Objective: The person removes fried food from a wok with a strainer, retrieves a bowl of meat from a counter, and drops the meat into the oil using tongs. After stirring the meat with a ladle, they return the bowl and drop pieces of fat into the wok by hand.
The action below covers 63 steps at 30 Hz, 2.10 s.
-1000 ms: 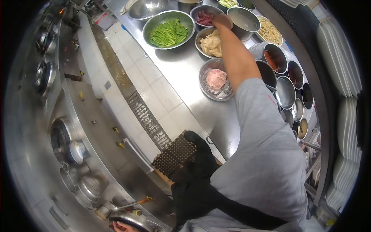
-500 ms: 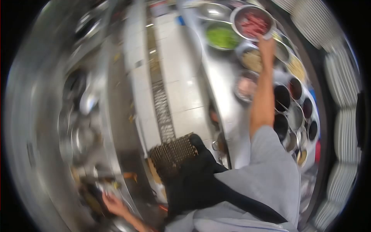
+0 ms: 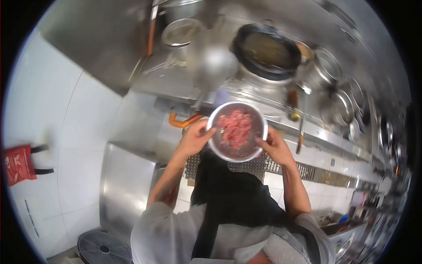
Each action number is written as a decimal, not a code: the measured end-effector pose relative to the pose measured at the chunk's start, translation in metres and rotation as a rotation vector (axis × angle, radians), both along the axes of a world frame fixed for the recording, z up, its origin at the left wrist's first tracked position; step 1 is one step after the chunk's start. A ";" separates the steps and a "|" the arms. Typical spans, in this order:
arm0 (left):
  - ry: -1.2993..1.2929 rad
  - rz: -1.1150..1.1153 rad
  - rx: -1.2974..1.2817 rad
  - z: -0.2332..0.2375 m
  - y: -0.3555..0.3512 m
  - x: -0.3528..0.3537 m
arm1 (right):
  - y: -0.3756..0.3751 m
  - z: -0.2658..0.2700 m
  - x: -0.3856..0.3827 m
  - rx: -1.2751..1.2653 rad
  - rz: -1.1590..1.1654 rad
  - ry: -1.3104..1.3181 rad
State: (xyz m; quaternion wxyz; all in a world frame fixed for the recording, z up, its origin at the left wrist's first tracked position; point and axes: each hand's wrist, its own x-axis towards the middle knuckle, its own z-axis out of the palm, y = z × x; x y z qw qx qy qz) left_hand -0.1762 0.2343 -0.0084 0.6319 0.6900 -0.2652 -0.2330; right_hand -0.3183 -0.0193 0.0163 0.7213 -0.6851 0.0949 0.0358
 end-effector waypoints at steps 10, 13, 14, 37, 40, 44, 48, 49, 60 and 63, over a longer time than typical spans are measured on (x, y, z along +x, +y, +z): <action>0.492 0.989 0.236 -0.083 0.281 -0.017 | 0.290 -0.202 0.447 -0.484 0.409 0.152; 0.597 1.197 0.204 -0.089 0.284 -0.049 | 0.357 -0.283 0.578 -1.147 0.278 -0.039; 0.611 1.224 0.194 -0.097 0.287 -0.065 | 0.363 -0.283 0.600 -1.117 0.232 0.021; 0.283 0.791 0.082 -0.023 0.297 -0.010 | 0.199 -0.031 0.198 -0.512 0.351 0.018; 0.227 0.705 0.169 -0.001 0.258 -0.008 | 0.105 0.005 0.161 -0.048 0.246 0.156; 0.213 0.649 0.227 0.004 0.154 0.022 | -0.005 0.022 0.134 -0.023 -0.009 0.286; 0.309 0.632 -0.017 0.022 0.026 0.051 | -0.081 0.027 0.105 -0.206 -0.194 0.274; 0.295 0.580 -0.006 0.021 0.001 0.062 | -0.089 0.048 0.104 -0.335 -0.235 0.307; -0.110 0.403 -0.123 0.045 -0.183 0.133 | -0.157 0.120 0.122 -1.281 -0.095 -0.208; -0.540 0.425 -0.010 0.035 -0.198 0.135 | -0.168 0.114 0.148 -1.398 -0.125 -0.203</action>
